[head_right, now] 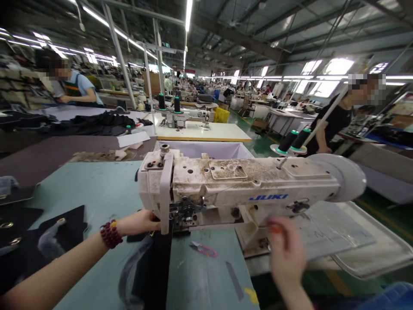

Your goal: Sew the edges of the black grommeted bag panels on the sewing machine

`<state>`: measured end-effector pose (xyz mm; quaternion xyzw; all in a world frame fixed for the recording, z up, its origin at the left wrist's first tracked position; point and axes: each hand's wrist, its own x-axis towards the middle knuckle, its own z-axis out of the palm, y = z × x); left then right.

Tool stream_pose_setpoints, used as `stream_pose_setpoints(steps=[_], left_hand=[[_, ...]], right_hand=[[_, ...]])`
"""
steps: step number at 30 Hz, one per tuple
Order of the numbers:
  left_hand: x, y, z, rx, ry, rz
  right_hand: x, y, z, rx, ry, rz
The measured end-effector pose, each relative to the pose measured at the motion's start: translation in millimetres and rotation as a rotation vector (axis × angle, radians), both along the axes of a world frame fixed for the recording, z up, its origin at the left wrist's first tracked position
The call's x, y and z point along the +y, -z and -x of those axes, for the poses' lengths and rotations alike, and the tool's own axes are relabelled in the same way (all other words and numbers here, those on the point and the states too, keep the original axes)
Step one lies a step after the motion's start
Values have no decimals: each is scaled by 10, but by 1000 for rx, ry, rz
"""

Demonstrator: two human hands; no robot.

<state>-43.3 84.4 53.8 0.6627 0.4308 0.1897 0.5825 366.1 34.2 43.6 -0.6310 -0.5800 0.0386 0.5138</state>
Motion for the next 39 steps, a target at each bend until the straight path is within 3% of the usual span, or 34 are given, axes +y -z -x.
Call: stream_pose_setpoints(steps=[2,3,5,8,14,22,39], left_hand=[[-73,84,-22,-11,-42,9],[-103,126,-36,-17,-61,14],[-145,196,-62,-26,-93,26],[-175,255,-85,-29,-141,43],[-196,313,-110,-88,-219,106],[-196,389,-151,-184,-285,181],[-143,356,-140,-274,-221,189]], right_hand=[[-220,273,804,314,-603,466],[-287,399,1173,368,-713,565],[-324,580,1751,541,-817,719],[-247,646,2157,674,-781,743],[-269,519,2233,646,-691,702],[-334,496,2338,638,-644,699],[-299,512,2345,616,-620,675]])
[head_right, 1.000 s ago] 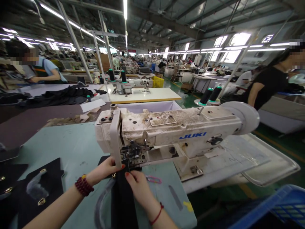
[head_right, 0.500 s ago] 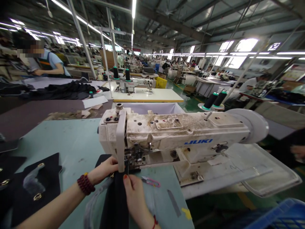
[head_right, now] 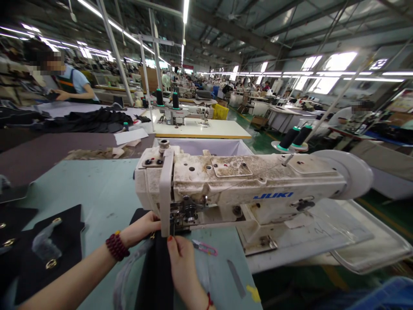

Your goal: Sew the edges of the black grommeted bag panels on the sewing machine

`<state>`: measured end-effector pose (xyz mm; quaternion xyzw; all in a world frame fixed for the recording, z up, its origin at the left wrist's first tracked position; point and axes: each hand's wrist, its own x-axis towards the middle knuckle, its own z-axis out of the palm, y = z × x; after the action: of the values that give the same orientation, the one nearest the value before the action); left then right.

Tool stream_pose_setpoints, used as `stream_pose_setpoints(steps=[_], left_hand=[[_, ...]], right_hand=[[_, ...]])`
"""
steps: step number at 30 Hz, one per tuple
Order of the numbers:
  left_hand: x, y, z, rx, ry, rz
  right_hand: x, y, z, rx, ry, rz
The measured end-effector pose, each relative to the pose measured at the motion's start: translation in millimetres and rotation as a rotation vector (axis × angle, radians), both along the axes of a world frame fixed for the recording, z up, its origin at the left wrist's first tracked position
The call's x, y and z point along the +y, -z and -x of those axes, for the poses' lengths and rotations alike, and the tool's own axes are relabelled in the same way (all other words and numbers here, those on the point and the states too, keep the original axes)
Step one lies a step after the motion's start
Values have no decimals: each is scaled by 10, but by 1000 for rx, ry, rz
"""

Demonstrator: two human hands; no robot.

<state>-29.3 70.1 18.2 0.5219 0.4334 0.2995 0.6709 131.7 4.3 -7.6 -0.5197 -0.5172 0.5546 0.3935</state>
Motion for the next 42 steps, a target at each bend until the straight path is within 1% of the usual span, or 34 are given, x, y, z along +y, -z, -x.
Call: stream_pose_setpoints(steps=[5,9,14,21,24,26,28,29,31,33,35,36,37,38,40,41,42], left_hand=[[47,-3,0,27,-40,2],[105,-26,0,46,-53,11],[132,-67,8,61,-63,3],[157,-35,-8,79,-76,-20],[182,-57,-15,86,-86,-29],[176,-85,29,98,-115,-40],[105,-80,128,116,-166,-56],[32,-50,193,121,-206,-72],[-191,76,319,113,-311,-111],[-469,268,383,58,-454,-153],[-711,447,335,71,-502,-118],[-791,499,268,87,-468,-130],[-837,513,177,77,-472,-147],[-849,486,73,64,-448,-155],[-803,331,-137,73,-425,-138],[-763,227,-228,83,-426,-137],[-725,127,-301,77,-424,-121]], right_hand=[[73,-33,10,15,2,27],[124,-12,23,-21,23,-2],[122,25,46,-19,50,-7],[170,-30,60,-26,71,-68],[176,-38,74,-31,77,-71],[171,-29,76,-35,72,-59],[167,-15,65,-31,59,-49],[167,-8,55,-28,51,-45],[175,3,36,-28,37,-41],[188,14,34,-31,28,-42],[191,27,53,-31,22,-47],[181,32,60,-38,14,-53],[161,31,56,-60,-1,-65],[131,18,28,-98,-39,-86],[52,-75,-149,-235,-170,-159],[19,-172,-319,-320,-231,-214],[1,-311,-548,-404,-251,-281]])
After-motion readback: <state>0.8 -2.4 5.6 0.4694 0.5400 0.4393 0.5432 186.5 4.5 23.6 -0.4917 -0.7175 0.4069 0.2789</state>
